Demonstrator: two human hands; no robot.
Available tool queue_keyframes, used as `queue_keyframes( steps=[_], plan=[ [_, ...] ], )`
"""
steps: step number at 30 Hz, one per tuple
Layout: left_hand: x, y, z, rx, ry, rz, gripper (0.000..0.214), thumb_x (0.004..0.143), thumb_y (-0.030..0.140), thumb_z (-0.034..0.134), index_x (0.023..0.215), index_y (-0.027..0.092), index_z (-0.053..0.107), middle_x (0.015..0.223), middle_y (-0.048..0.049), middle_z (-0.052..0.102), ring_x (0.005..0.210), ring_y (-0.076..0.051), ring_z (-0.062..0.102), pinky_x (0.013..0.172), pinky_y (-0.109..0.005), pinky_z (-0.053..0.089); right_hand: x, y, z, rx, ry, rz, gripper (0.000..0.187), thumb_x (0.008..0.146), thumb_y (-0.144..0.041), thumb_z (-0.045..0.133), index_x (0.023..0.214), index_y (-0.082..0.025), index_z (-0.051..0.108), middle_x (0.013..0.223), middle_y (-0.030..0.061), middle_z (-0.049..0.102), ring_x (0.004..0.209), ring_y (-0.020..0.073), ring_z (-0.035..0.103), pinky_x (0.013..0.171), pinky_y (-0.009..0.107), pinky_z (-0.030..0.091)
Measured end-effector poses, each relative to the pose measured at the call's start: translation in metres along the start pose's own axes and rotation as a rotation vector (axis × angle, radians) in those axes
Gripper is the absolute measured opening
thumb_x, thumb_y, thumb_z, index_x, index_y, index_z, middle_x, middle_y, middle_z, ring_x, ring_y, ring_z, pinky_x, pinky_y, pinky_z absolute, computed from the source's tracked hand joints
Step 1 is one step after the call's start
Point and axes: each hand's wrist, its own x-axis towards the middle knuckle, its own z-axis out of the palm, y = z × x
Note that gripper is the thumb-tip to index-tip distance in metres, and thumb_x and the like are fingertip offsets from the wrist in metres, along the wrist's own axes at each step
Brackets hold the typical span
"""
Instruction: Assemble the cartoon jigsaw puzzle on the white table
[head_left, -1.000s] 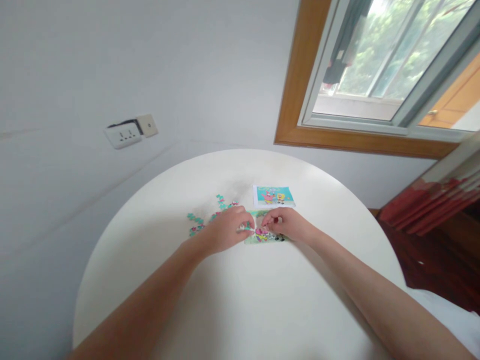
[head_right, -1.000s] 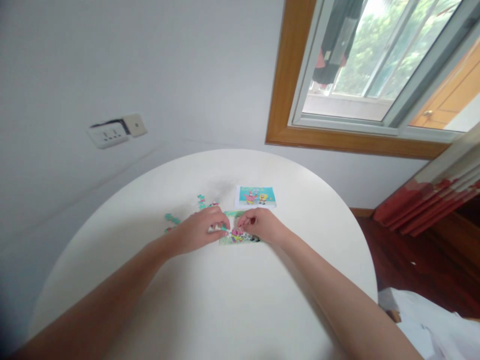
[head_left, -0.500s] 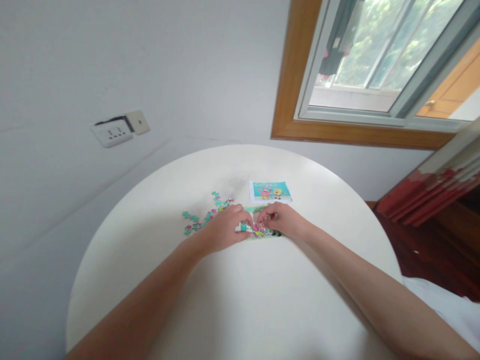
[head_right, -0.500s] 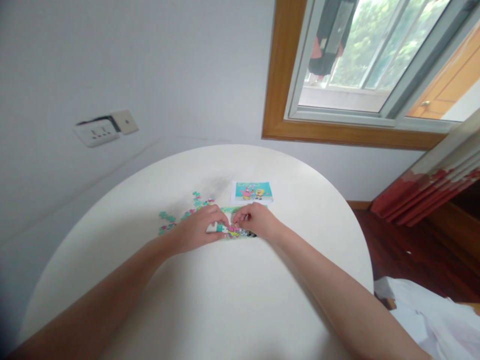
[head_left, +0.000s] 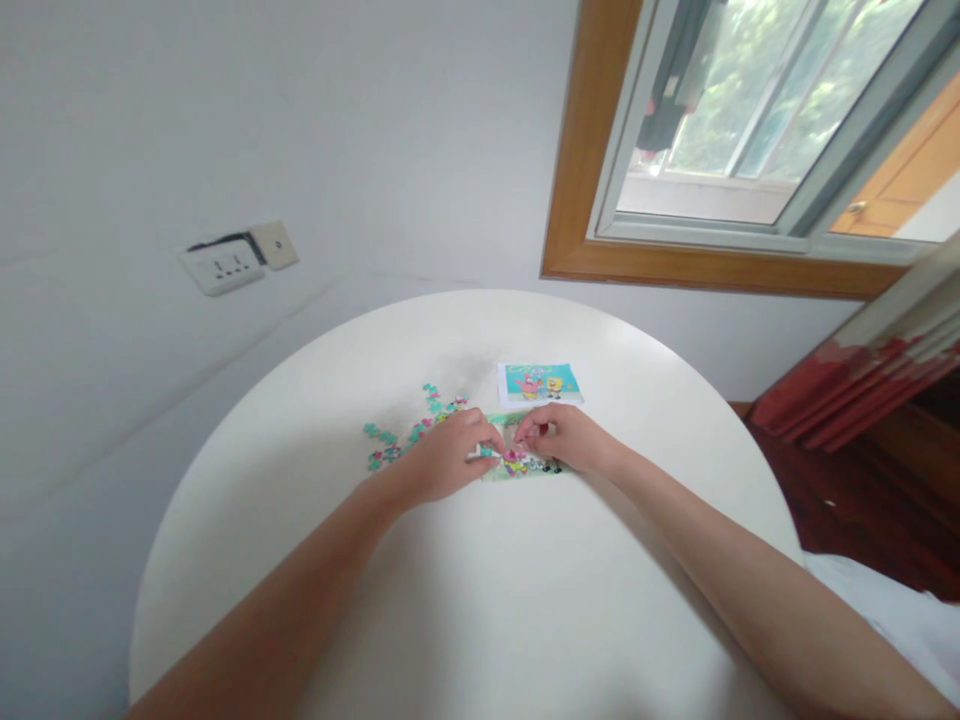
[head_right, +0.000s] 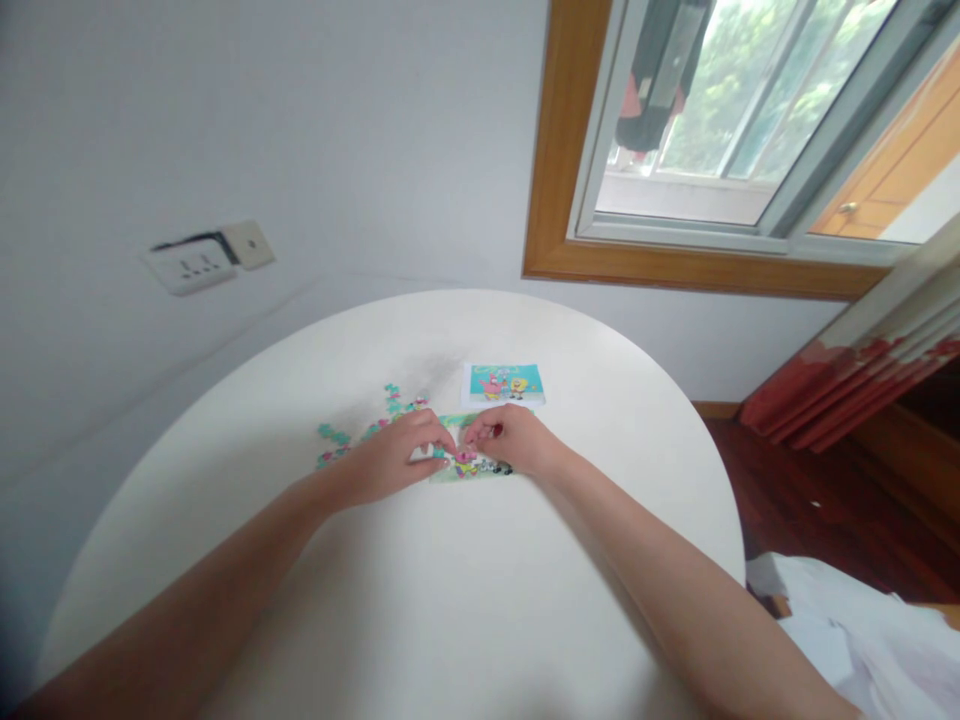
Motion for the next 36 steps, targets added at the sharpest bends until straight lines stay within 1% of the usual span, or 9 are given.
queue_keyframes(
  steps=[4,7,11,14,19,24,29,31,36],
  plan=[
    [-0.001,-0.003,-0.006,-0.047,0.056,-0.030,0.019,0.086,0.023,0.051,0.096,0.019,0.066,0.091,-0.0043,0.056,0.086,-0.017,0.054,0.082,-0.028,0.041,0.001,-0.004,0.004,0.011,0.029,0.008,0.019,0.073,-0.018,0.056,0.083,-0.016,0.072,0.066,-0.0015,0.062,0.062,0.0095,0.049,0.060,0.020,0.038],
    [-0.002,-0.007,-0.008,-0.091,0.061,-0.054,0.020,0.085,0.029,0.053,0.097,0.019,0.067,0.091,-0.0043,0.059,0.082,-0.017,0.055,0.081,-0.029,0.042,0.004,-0.005,0.009,0.009,0.058,0.007,0.017,0.073,-0.016,0.057,0.083,-0.017,0.071,0.067,-0.0020,0.062,0.062,0.0096,0.050,0.060,0.020,0.037],
    [-0.003,-0.014,-0.006,-0.111,0.031,-0.064,0.022,0.084,0.033,0.055,0.099,0.021,0.066,0.088,-0.0025,0.062,0.080,-0.016,0.056,0.081,-0.029,0.044,0.009,-0.007,0.014,0.025,0.106,-0.030,0.013,0.072,-0.016,0.059,0.082,-0.016,0.068,0.067,-0.0029,0.060,0.062,0.0092,0.050,0.060,0.020,0.037],
    [-0.002,-0.016,-0.002,-0.113,0.054,-0.064,0.024,0.085,0.038,0.054,0.097,0.021,0.065,0.083,-0.0015,0.062,0.078,-0.016,0.057,0.081,-0.030,0.044,0.010,-0.009,0.014,0.008,0.117,-0.045,0.010,0.074,-0.019,0.060,0.079,-0.016,0.068,0.068,-0.0027,0.061,0.063,0.0091,0.050,0.061,0.020,0.037],
    [-0.001,-0.014,0.000,-0.094,0.097,-0.049,0.024,0.085,0.040,0.054,0.088,0.018,0.064,0.082,-0.0029,0.061,0.081,-0.017,0.056,0.077,-0.028,0.043,0.010,-0.013,0.014,0.031,0.105,-0.034,0.013,0.077,-0.025,0.062,0.081,-0.017,0.071,0.069,-0.0020,0.064,0.064,0.0096,0.052,0.061,0.020,0.038],
    [0.001,-0.011,-0.004,-0.102,0.068,-0.043,0.024,0.086,0.038,0.053,0.078,0.018,0.063,0.074,-0.0015,0.060,0.077,-0.016,0.055,0.075,-0.027,0.042,0.009,-0.012,0.015,0.023,0.098,-0.028,0.017,0.079,-0.022,0.059,0.085,-0.018,0.074,0.068,-0.0016,0.065,0.063,0.0096,0.052,0.061,0.020,0.037],
    [0.000,-0.011,-0.011,-0.111,0.047,-0.111,0.026,0.086,0.039,0.051,0.077,0.018,0.065,0.075,-0.0013,0.063,0.076,-0.015,0.056,0.077,-0.027,0.043,0.006,-0.011,0.009,-0.027,0.127,-0.032,0.021,0.083,-0.024,0.056,0.091,-0.018,0.075,0.077,0.0008,0.070,0.068,0.0112,0.053,0.063,0.021,0.037],
    [0.000,-0.011,-0.015,-0.101,0.040,-0.125,0.027,0.086,0.040,0.050,0.078,0.019,0.066,0.077,-0.0013,0.064,0.076,-0.016,0.056,0.077,-0.028,0.043,0.004,-0.011,0.006,-0.046,0.119,-0.064,0.021,0.084,-0.024,0.056,0.090,-0.018,0.075,0.078,0.0017,0.070,0.069,0.0122,0.054,0.064,0.021,0.038],
    [0.000,-0.011,-0.019,-0.097,0.046,-0.122,0.028,0.086,0.037,0.048,0.082,0.019,0.068,0.079,-0.0019,0.061,0.078,-0.016,0.056,0.074,-0.027,0.043,0.001,-0.010,0.006,-0.078,0.066,-0.243,0.019,0.085,-0.026,0.058,0.087,-0.019,0.076,0.073,0.0018,0.069,0.069,0.0129,0.056,0.073,0.023,0.041]
  ],
)
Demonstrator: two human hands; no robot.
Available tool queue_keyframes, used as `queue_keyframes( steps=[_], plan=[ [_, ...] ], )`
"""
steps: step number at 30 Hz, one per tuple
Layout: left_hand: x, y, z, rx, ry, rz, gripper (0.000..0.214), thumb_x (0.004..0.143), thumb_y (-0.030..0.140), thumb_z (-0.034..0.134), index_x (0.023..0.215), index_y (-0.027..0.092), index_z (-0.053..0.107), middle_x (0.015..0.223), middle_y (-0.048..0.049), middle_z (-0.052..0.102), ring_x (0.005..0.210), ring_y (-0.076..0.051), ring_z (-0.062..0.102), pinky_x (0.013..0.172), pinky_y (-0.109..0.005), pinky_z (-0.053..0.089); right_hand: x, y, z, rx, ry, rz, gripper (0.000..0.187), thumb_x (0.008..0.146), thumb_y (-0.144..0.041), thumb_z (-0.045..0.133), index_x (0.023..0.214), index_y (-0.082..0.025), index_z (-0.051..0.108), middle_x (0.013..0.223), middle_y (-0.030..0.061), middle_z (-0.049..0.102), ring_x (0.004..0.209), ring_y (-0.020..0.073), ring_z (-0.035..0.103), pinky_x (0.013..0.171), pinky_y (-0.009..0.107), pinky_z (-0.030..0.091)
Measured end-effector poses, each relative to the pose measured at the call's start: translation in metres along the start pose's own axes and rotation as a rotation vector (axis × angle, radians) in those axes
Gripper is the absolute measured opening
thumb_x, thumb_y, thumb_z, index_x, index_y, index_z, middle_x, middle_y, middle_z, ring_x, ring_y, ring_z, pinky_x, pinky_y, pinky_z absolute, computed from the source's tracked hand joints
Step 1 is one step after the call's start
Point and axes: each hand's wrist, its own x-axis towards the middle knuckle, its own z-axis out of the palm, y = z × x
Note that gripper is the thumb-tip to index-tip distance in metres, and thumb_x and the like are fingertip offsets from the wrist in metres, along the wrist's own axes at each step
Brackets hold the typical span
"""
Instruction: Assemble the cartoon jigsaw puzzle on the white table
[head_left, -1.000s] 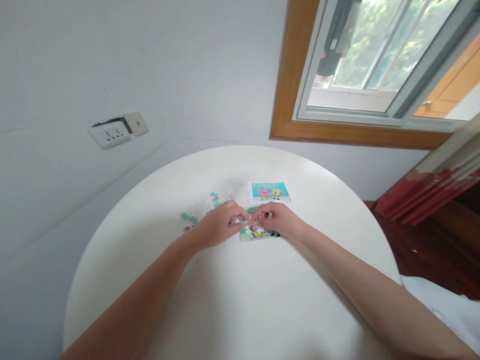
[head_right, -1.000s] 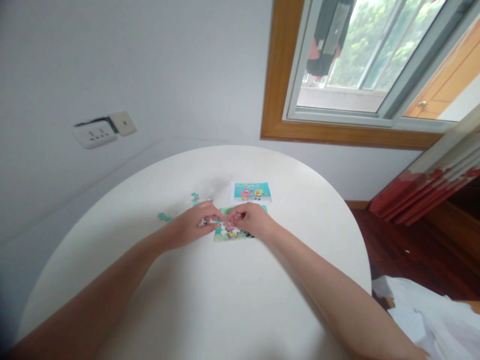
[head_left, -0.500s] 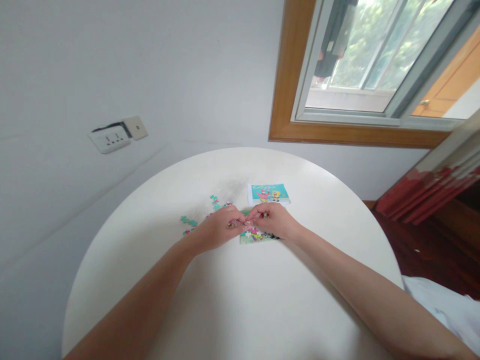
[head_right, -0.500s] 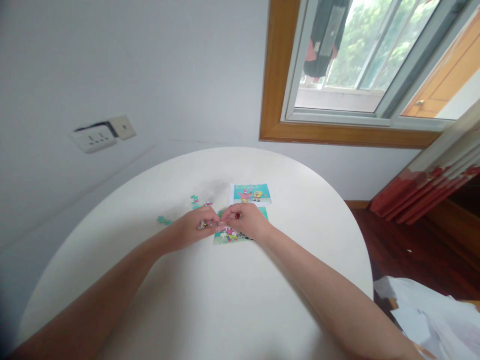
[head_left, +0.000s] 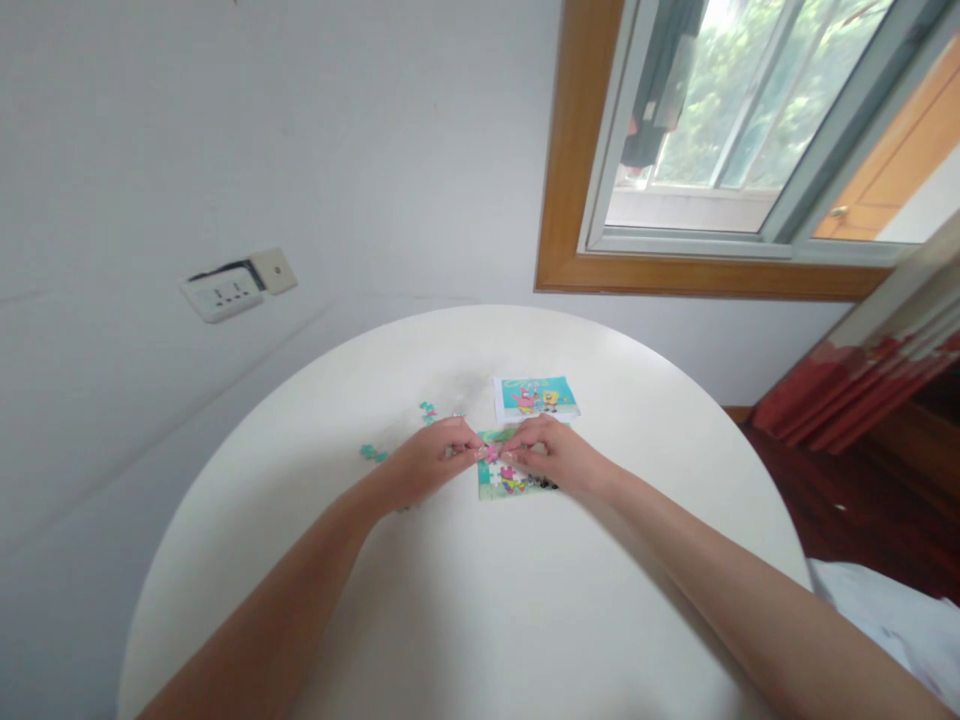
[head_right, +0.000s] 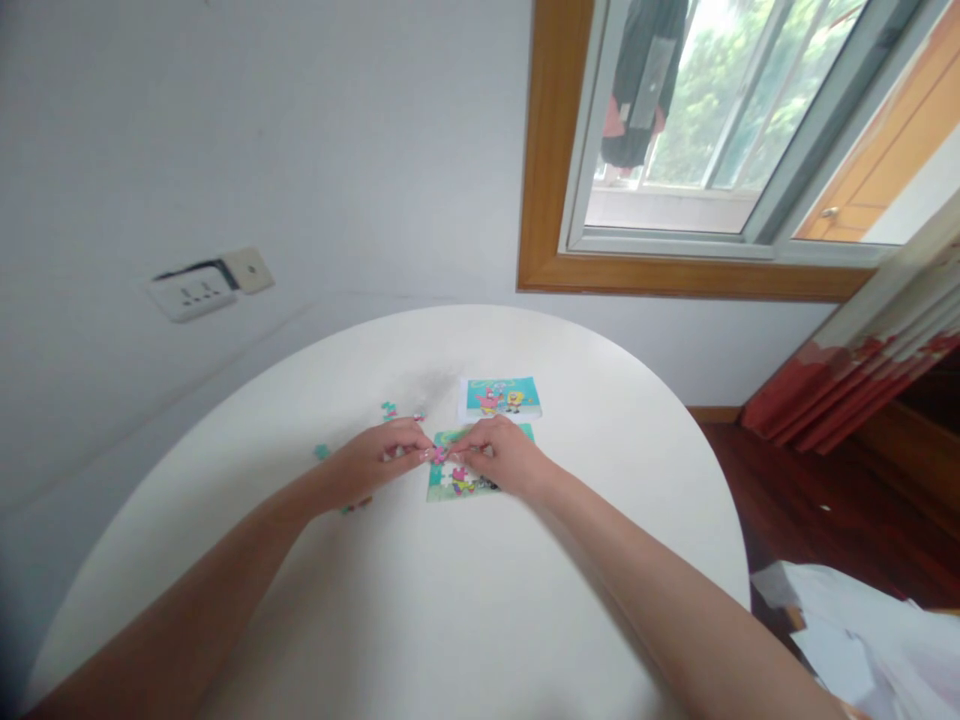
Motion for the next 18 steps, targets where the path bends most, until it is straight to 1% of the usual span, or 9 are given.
queue_keyframes(
  steps=[2,5,9,18],
  plan=[
    [-0.0001,0.0005,-0.0003,-0.011,0.002,0.004,0.028,0.086,0.037,0.047,0.084,0.018,0.068,0.078,-0.0017,0.059,0.077,-0.016,0.056,0.073,-0.026,0.043,0.0000,0.0000,0.0015,-0.022,0.004,-0.023,0.019,0.086,-0.026,0.058,0.087,-0.019,0.076,0.074,0.0023,0.069,0.071,0.0131,0.057,0.076,0.024,0.040],
    [0.0000,0.0015,-0.0006,-0.023,-0.001,0.008,0.028,0.087,0.036,0.047,0.085,0.018,0.068,0.079,-0.0015,0.058,0.078,-0.016,0.055,0.073,-0.026,0.043,0.0004,-0.0001,0.0032,-0.042,0.016,-0.018,0.017,0.086,-0.024,0.059,0.088,-0.018,0.075,0.076,0.0032,0.069,0.074,0.0139,0.057,0.079,0.026,0.040],
    [0.0003,0.0027,-0.0010,-0.012,-0.016,0.010,0.028,0.087,0.037,0.046,0.084,0.018,0.067,0.079,-0.0016,0.058,0.077,-0.016,0.054,0.075,-0.026,0.043,0.0003,-0.0001,0.0045,-0.036,0.016,0.016,0.015,0.084,-0.022,0.060,0.086,-0.019,0.075,0.075,0.0028,0.068,0.075,0.0144,0.058,0.079,0.027,0.041],
    [0.0002,0.0011,-0.0002,-0.014,-0.005,0.008,0.029,0.087,0.036,0.046,0.085,0.017,0.068,0.078,-0.0018,0.056,0.075,-0.016,0.054,0.073,-0.027,0.041,-0.0008,0.0007,0.0064,-0.037,0.051,0.019,0.017,0.084,-0.019,0.059,0.088,-0.019,0.075,0.075,0.0026,0.068,0.075,0.0141,0.057,0.077,0.026,0.040]
  ],
)
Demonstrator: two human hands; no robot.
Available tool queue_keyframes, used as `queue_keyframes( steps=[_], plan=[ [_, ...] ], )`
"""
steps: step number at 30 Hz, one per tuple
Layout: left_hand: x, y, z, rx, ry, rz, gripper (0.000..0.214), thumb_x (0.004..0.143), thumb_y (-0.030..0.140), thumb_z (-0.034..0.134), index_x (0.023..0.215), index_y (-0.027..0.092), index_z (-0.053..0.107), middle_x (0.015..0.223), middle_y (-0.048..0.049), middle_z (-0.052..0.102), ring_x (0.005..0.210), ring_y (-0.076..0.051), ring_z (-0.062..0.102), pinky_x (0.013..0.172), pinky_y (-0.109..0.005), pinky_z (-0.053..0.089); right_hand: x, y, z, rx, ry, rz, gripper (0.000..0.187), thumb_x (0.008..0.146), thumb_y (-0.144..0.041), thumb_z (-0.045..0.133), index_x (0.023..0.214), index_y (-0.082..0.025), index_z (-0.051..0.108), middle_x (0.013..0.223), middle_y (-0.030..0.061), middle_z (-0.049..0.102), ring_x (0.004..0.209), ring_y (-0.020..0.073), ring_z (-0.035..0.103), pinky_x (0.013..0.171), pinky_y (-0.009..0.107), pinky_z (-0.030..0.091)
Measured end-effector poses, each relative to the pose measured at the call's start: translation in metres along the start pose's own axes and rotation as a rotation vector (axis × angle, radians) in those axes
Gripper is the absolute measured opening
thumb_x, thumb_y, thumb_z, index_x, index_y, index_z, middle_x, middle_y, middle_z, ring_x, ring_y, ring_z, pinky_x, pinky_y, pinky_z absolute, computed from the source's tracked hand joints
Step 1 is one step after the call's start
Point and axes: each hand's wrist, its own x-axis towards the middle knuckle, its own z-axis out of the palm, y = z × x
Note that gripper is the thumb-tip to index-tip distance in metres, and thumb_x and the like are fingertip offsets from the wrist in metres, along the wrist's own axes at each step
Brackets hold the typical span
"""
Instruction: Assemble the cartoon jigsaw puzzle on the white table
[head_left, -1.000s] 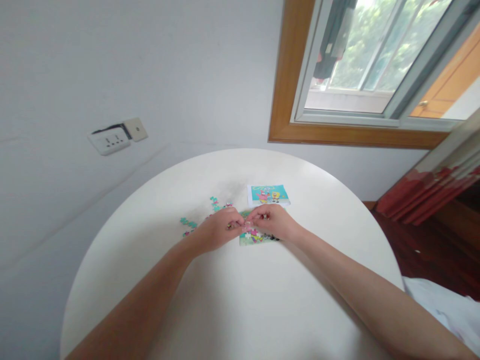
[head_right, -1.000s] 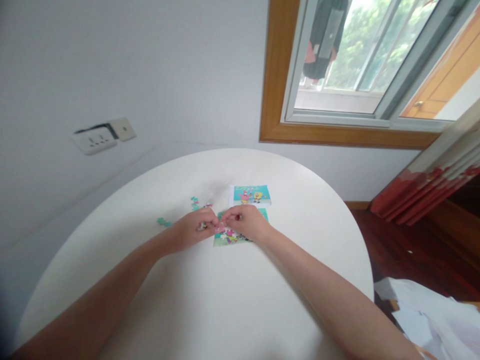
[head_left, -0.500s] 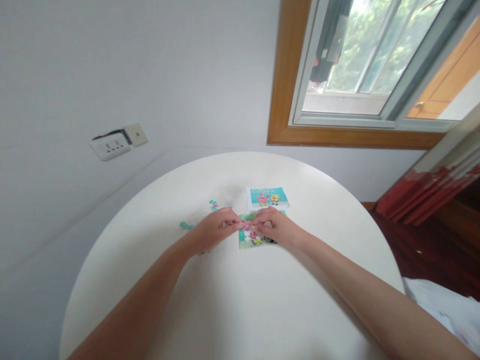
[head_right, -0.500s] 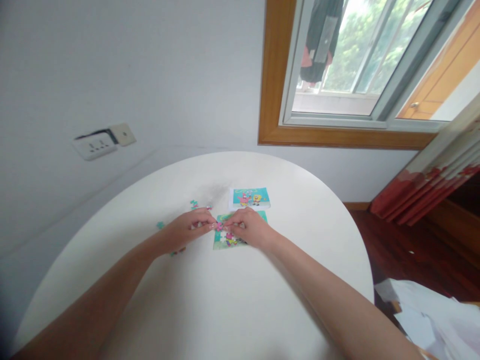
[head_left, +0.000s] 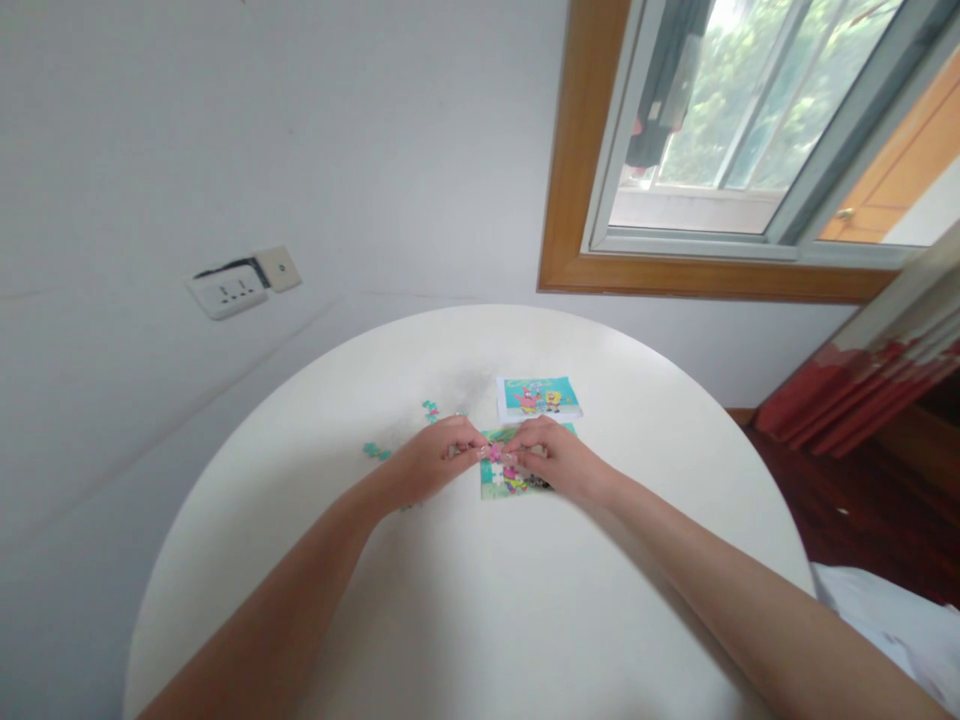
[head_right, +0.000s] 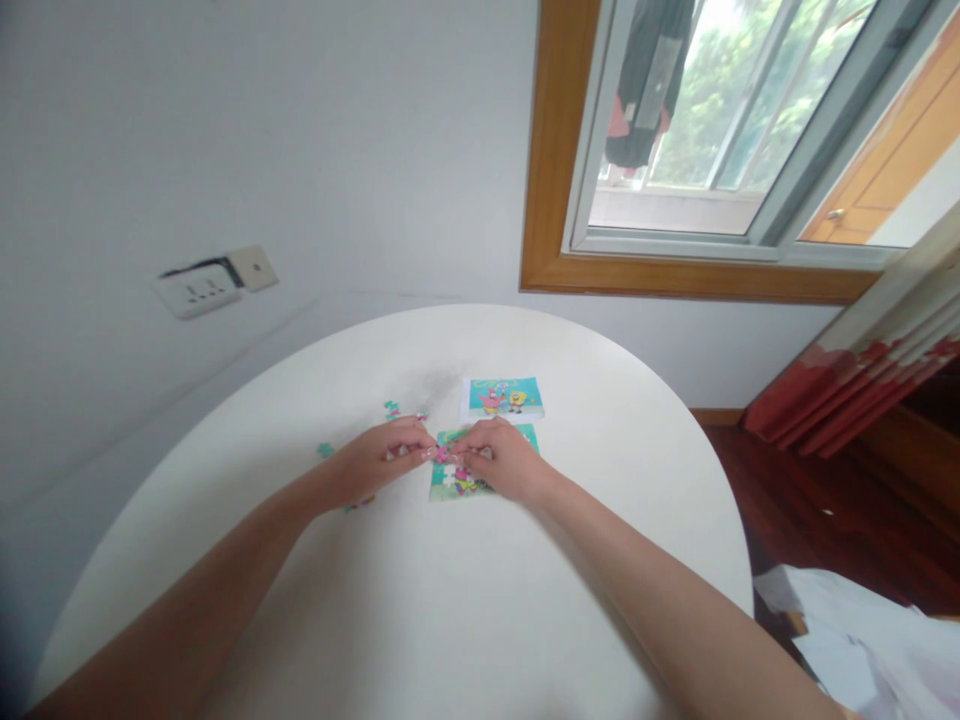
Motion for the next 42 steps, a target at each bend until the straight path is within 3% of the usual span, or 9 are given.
queue_keyframes(
  steps=[8,19,24,30,36,42],
  plan=[
    [-0.001,0.003,-0.003,-0.023,-0.029,-0.030,0.031,0.085,0.036,0.043,0.083,0.017,0.067,0.078,-0.0021,0.057,0.074,-0.016,0.053,0.069,-0.026,0.042,0.000,-0.001,0.004,-0.017,0.040,-0.015,0.018,0.084,-0.016,0.058,0.088,-0.017,0.075,0.076,0.0030,0.069,0.075,0.0143,0.058,0.078,0.027,0.040],
    [0.000,0.006,-0.008,-0.009,0.080,-0.037,0.029,0.082,0.039,0.049,0.077,0.018,0.067,0.079,-0.0020,0.060,0.077,-0.016,0.055,0.076,-0.027,0.043,0.000,-0.007,0.009,0.000,0.038,-0.003,0.019,0.086,-0.021,0.057,0.089,-0.020,0.075,0.074,0.0013,0.069,0.075,0.0138,0.058,0.078,0.026,0.041],
    [-0.005,-0.014,-0.025,0.091,0.150,-0.127,0.031,0.081,0.044,0.050,0.079,0.019,0.069,0.083,-0.0020,0.063,0.078,-0.016,0.057,0.074,-0.025,0.044,-0.001,-0.001,0.001,-0.078,0.100,0.044,0.022,0.087,-0.017,0.054,0.093,-0.019,0.074,0.085,0.0030,0.071,0.083,0.0153,0.059,0.084,0.028,0.040],
    [-0.014,-0.041,-0.040,0.204,0.116,-0.197,0.033,0.077,0.049,0.056,0.071,0.020,0.071,0.079,-0.0021,0.066,0.076,-0.017,0.059,0.071,-0.024,0.044,-0.002,0.009,-0.002,-0.090,0.135,0.109,0.022,0.086,-0.017,0.053,0.093,-0.020,0.074,0.087,0.0030,0.071,0.083,0.0160,0.059,0.081,0.028,0.041],
    [-0.015,-0.043,-0.034,0.303,0.028,-0.186,0.027,0.076,0.042,0.057,0.070,0.021,0.073,0.078,-0.0041,0.068,0.080,-0.020,0.059,0.074,-0.028,0.042,-0.003,0.010,0.001,-0.094,0.125,0.114,0.023,0.085,-0.018,0.053,0.093,-0.021,0.074,0.087,0.0032,0.071,0.083,0.0162,0.060,0.080,0.028,0.042],
    [-0.016,-0.050,-0.029,0.419,0.079,-0.177,0.027,0.077,0.045,0.055,0.072,0.023,0.069,0.079,-0.0046,0.064,0.081,-0.021,0.057,0.076,-0.031,0.041,-0.003,0.012,-0.001,-0.106,0.115,0.102,0.024,0.086,-0.020,0.052,0.094,-0.022,0.075,0.086,0.0032,0.072,0.082,0.0167,0.060,0.081,0.030,0.042]
  ],
)
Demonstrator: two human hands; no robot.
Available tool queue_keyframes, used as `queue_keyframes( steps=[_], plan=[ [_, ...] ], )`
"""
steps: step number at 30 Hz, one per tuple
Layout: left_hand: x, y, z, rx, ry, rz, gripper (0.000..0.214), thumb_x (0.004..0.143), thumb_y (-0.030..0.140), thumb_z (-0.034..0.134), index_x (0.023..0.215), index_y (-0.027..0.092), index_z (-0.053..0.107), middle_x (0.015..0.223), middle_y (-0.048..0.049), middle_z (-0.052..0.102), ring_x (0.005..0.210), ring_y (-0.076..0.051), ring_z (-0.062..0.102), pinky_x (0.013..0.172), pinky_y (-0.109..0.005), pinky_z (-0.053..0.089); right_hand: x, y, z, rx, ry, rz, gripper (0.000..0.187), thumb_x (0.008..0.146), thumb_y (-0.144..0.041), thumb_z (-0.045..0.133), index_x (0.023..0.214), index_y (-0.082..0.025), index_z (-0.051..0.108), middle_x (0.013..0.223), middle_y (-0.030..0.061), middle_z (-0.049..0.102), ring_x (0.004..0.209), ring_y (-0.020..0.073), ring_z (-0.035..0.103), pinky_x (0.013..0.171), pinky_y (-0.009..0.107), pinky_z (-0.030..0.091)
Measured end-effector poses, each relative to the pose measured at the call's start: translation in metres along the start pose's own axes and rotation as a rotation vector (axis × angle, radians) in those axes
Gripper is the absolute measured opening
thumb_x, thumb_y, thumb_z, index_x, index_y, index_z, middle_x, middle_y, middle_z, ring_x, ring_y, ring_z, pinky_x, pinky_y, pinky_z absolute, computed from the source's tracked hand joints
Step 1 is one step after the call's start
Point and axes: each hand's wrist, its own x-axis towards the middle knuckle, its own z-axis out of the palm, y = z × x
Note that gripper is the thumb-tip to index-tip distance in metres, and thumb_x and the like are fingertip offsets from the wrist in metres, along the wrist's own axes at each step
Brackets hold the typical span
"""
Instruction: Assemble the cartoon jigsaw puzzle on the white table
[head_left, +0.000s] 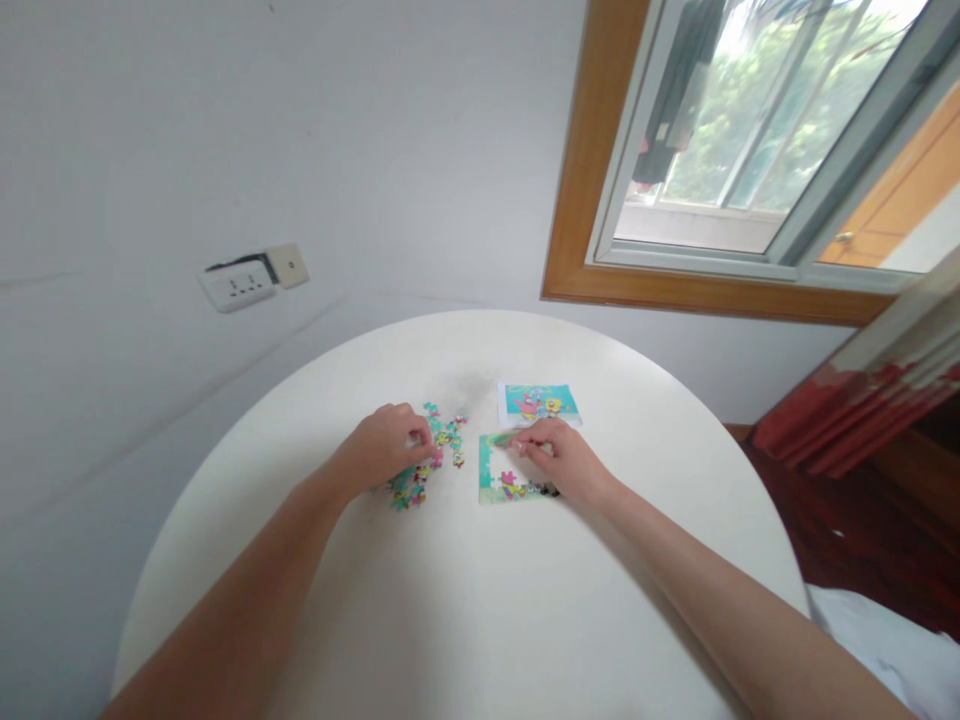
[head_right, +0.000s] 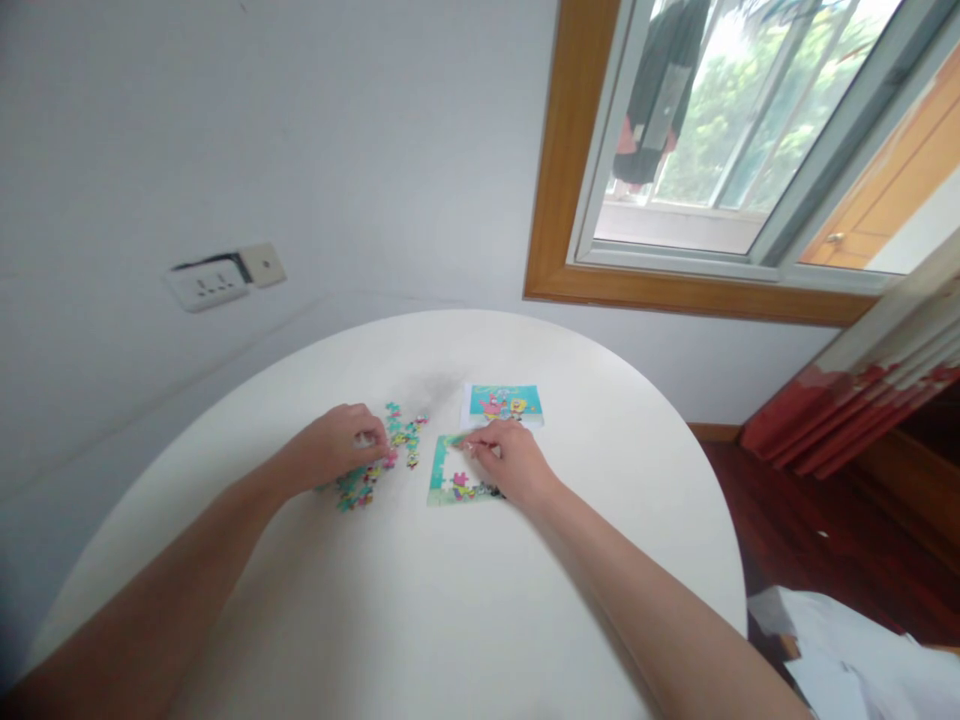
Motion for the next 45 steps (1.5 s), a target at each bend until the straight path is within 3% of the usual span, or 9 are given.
queue_keyframes(
  steps=[6,13,18,24,34,45],
  plan=[
    [0.000,-0.012,-0.005,-0.014,0.141,-0.043,0.031,0.081,0.042,0.046,0.085,0.019,0.068,0.076,-0.0046,0.060,0.076,-0.020,0.056,0.076,-0.031,0.042,0.003,0.002,-0.003,-0.029,0.010,-0.005,0.023,0.086,-0.022,0.053,0.093,-0.020,0.075,0.089,0.0045,0.072,0.085,0.0173,0.061,0.084,0.031,0.043],
    [-0.001,-0.019,0.002,-0.009,0.165,-0.090,0.028,0.076,0.027,0.045,0.087,0.020,0.070,0.081,-0.0061,0.062,0.080,-0.022,0.057,0.081,-0.033,0.043,0.033,-0.008,-0.006,-0.172,-0.116,-0.027,0.024,0.085,-0.017,0.052,0.092,-0.022,0.075,0.091,0.0027,0.073,0.087,0.0166,0.063,0.085,0.029,0.044],
    [-0.002,-0.021,0.006,0.030,0.189,-0.168,0.028,0.076,0.022,0.044,0.089,0.020,0.069,0.086,-0.0064,0.062,0.084,-0.022,0.057,0.084,-0.034,0.044,0.068,-0.024,0.009,-0.420,-0.208,0.086,0.028,0.083,-0.019,0.053,0.103,-0.026,0.073,0.102,0.0045,0.072,0.093,0.0207,0.062,0.082,0.031,0.045],
    [-0.003,-0.017,0.009,0.028,0.173,-0.179,0.027,0.080,0.023,0.043,0.091,0.020,0.068,0.088,-0.0070,0.061,0.084,-0.022,0.057,0.084,-0.034,0.044,0.093,-0.031,0.028,-0.503,-0.218,0.109,0.031,0.081,-0.025,0.056,0.107,-0.026,0.072,0.107,0.0095,0.069,0.103,0.0287,0.057,0.086,0.040,0.043],
    [-0.002,-0.008,0.009,-0.014,0.186,-0.156,0.026,0.079,0.021,0.046,0.093,0.020,0.068,0.087,-0.0063,0.060,0.085,-0.021,0.057,0.084,-0.034,0.044,0.096,-0.037,0.031,-0.543,-0.256,0.094,0.023,0.079,-0.026,0.058,0.096,-0.025,0.074,0.106,0.0118,0.066,0.104,0.0296,0.056,0.084,0.040,0.042],
    [0.000,0.004,0.013,-0.073,0.199,-0.017,0.025,0.080,0.019,0.049,0.098,0.018,0.067,0.090,-0.0073,0.059,0.085,-0.021,0.055,0.085,-0.035,0.044,0.098,-0.033,0.037,-0.479,-0.236,0.100,0.022,0.076,-0.020,0.059,0.096,-0.023,0.068,0.102,0.0068,0.068,0.094,0.0215,0.060,0.078,0.030,0.042]
  ],
)
